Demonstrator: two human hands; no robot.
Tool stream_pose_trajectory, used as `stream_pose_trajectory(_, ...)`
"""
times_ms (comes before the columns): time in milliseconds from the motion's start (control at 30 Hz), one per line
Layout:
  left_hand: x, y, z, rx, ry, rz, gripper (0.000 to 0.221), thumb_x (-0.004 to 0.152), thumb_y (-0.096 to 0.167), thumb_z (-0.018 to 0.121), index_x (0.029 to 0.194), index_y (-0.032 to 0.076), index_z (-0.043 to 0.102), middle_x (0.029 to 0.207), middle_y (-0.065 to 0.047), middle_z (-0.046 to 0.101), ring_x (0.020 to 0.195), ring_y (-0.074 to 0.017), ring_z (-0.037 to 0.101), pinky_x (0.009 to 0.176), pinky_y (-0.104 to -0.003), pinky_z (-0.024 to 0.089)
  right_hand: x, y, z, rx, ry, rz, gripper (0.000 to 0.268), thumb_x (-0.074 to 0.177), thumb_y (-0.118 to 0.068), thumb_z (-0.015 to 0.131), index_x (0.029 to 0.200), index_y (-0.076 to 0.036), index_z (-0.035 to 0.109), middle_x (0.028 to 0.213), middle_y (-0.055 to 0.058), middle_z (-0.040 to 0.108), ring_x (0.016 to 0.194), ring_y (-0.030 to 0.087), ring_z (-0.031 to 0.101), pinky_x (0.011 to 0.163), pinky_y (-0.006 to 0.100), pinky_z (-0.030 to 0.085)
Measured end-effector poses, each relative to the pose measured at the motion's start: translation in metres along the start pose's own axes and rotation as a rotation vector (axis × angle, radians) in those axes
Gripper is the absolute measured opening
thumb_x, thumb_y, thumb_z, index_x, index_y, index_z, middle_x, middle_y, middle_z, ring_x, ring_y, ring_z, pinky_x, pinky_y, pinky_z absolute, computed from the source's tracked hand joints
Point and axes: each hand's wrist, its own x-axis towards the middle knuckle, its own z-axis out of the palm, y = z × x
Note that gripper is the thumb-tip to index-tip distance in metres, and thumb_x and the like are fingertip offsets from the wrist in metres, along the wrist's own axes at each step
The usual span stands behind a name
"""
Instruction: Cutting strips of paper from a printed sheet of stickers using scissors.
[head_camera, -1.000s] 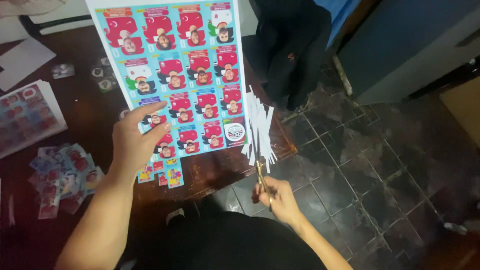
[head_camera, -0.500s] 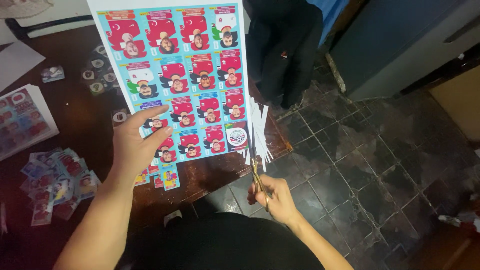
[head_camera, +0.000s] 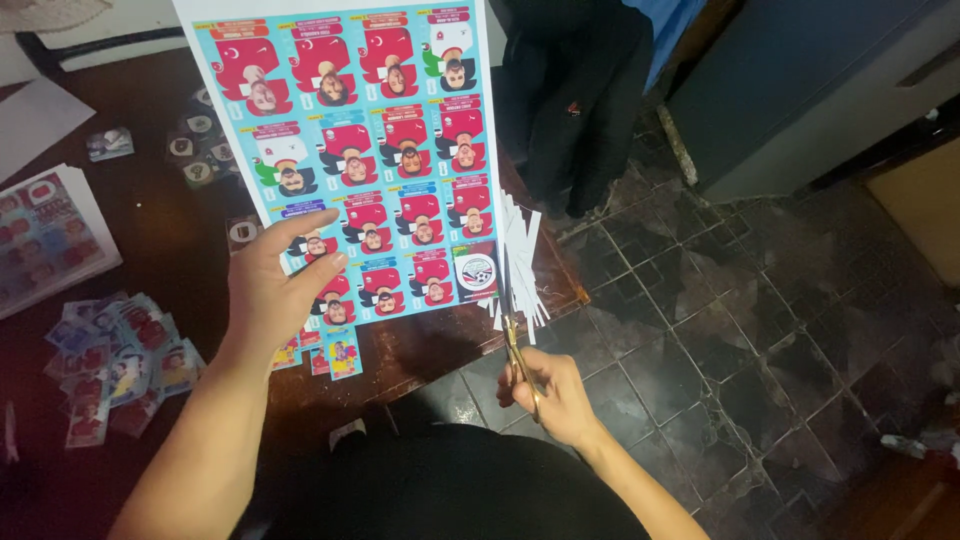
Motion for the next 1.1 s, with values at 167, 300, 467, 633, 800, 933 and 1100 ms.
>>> stream_pose_trajectory(167,0.002,0.000,0.001,0.042,-0.008,-0.044,0.043,0.083,0.006,0.082,0.125,0.009,0.072,0.123,-0.009,0.074,0.114,-0.0146,0.068,0.099,-0.030,0.052,0.000,-0.003,0.000,-0.001,0.003,-0.007,0.063,0.084,-0.064,0.073,0.088,-0.002,0.065,0.077,0.007,0.071,0.074,0.016,0.075,0.069,0.032,0.061)
stream_pose_trajectory(300,0.003,0.003,0.001,0.040,-0.007,-0.029,0.043,0.083,0.006,0.082,0.125,0.008,0.073,0.124,-0.010,0.074,0.115,-0.0154,0.068,0.100,-0.030,0.052,0.000,-0.003,-0.002,0.021,0.000,-0.002,0.062,0.085,-0.063,0.074,0.087,-0.001,0.065,0.077,0.007,0.071,0.074,0.016,0.074,0.069,0.032,0.060)
stream_pose_trajectory(467,0.002,0.000,0.001,0.047,-0.011,-0.014,0.043,0.083,0.006,0.082,0.125,0.008,0.072,0.124,-0.010,0.074,0.115,-0.0159,0.068,0.100,-0.031,0.052,0.000,-0.004,-0.003,0.017,-0.014,-0.018,0.061,0.085,-0.062,0.074,0.089,-0.002,0.065,0.078,0.007,0.071,0.075,0.016,0.073,0.070,0.032,0.059)
stream_pose_trajectory(633,0.002,0.001,0.001,0.032,-0.009,-0.019,0.044,0.083,0.006,0.082,0.125,0.008,0.072,0.125,-0.011,0.074,0.117,-0.0163,0.068,0.101,-0.031,0.051,-0.001,-0.001,-0.004,-0.014,-0.008,-0.031,0.062,0.085,-0.064,0.072,0.088,-0.002,0.065,0.078,0.006,0.072,0.075,0.016,0.075,0.069,0.031,0.060)
stream_pose_trajectory(800,0.003,0.007,-0.003,0.063,-0.032,-0.070,0.043,0.084,0.007,0.081,0.126,0.008,0.072,0.122,-0.010,0.074,0.114,-0.0157,0.068,0.098,-0.031,0.052,-0.003,0.007,-0.003,0.017,-0.003,-0.020,0.060,0.085,-0.060,0.074,0.090,-0.001,0.065,0.077,0.007,0.071,0.072,0.016,0.075,0.067,0.030,0.061)
stream_pose_trajectory(933,0.002,0.003,-0.003,0.017,-0.015,-0.046,0.043,0.084,0.005,0.081,0.126,0.007,0.072,0.122,-0.010,0.074,0.113,-0.0150,0.068,0.098,-0.030,0.052,-0.007,0.010,0.001,0.044,0.027,-0.007,0.052,0.086,-0.050,0.076,0.090,0.000,0.066,0.075,0.007,0.070,0.069,0.015,0.073,0.063,0.029,0.061)
stream_pose_trajectory(1100,0.001,0.006,-0.004,-0.017,0.001,-0.050,0.041,0.084,0.003,0.080,0.125,0.007,0.072,0.122,-0.009,0.074,0.113,-0.0134,0.067,0.097,-0.029,0.053,-0.008,0.012,0.007,0.085,0.055,-0.024,0.026,0.095,-0.022,0.073,0.086,0.001,0.064,0.072,0.007,0.069,0.065,0.013,0.068,0.059,0.028,0.057)
